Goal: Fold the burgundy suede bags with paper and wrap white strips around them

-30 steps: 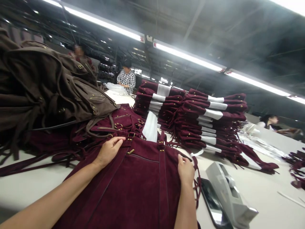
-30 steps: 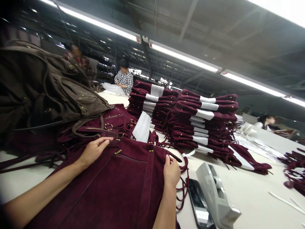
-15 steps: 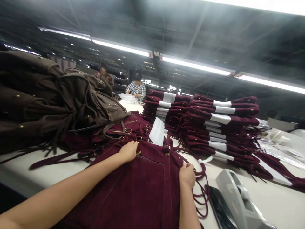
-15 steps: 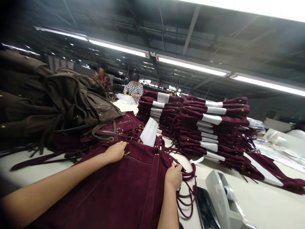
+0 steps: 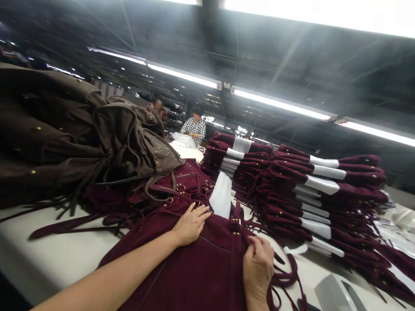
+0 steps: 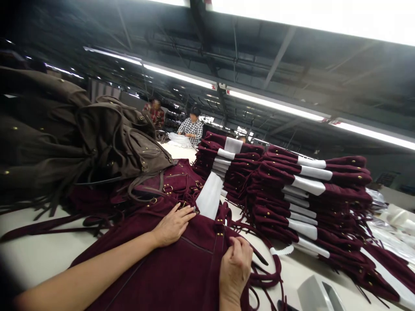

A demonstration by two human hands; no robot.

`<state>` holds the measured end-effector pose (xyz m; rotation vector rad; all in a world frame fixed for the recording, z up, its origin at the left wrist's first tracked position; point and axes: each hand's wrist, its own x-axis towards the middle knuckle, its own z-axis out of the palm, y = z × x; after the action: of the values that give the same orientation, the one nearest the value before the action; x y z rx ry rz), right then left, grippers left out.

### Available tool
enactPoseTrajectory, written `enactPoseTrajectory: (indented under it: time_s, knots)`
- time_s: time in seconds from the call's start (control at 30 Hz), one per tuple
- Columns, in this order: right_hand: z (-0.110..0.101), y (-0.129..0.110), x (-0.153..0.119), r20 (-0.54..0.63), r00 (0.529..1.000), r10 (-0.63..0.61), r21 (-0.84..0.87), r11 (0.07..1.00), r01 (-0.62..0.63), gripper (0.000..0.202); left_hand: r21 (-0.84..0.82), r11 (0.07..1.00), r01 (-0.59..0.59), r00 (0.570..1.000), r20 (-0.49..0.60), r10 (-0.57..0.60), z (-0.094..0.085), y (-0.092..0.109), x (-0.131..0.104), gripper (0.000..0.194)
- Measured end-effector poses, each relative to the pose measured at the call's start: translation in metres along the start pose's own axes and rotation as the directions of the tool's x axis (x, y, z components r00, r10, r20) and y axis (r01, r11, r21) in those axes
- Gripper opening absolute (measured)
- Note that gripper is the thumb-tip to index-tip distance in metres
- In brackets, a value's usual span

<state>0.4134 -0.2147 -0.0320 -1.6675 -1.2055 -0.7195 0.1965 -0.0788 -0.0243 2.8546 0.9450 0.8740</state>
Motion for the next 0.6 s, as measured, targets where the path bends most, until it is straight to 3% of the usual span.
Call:
enactPoseTrajectory:
  time_s: [0.1, 0.27, 0.4, 0.6]
  knots:
    - [0.012, -0.017, -0.001, 0.116, 0.990, -0.075, 0.148, 0.987, 0.057, 0.025, -0.069, 0.997, 0.033, 0.999, -0.040, -0.035, 0.006, -0.004, 0.003, 0.044]
    - [0.046, -0.037, 0.007, 0.327, 0.936, -0.128, 0.317, 0.948, 0.019, 0.032, -0.144, 0.987, 0.073, 0.993, -0.085, -0.086, 0.008, -0.002, 0.004, 0.045]
    - [0.092, -0.028, 0.030, 0.536, 0.832, 0.142, 0.159, 0.951, -0.265, 0.047, -0.193, 0.978, 0.080, 0.990, -0.099, -0.101, 0.007, -0.002, 0.001, 0.048]
    - [0.144, -0.013, 0.061, 0.587, 0.746, 0.315, 0.080, 0.894, -0.441, 0.049, -0.246, 0.967, 0.073, 0.988, -0.112, -0.103, 0.014, -0.005, -0.002, 0.050]
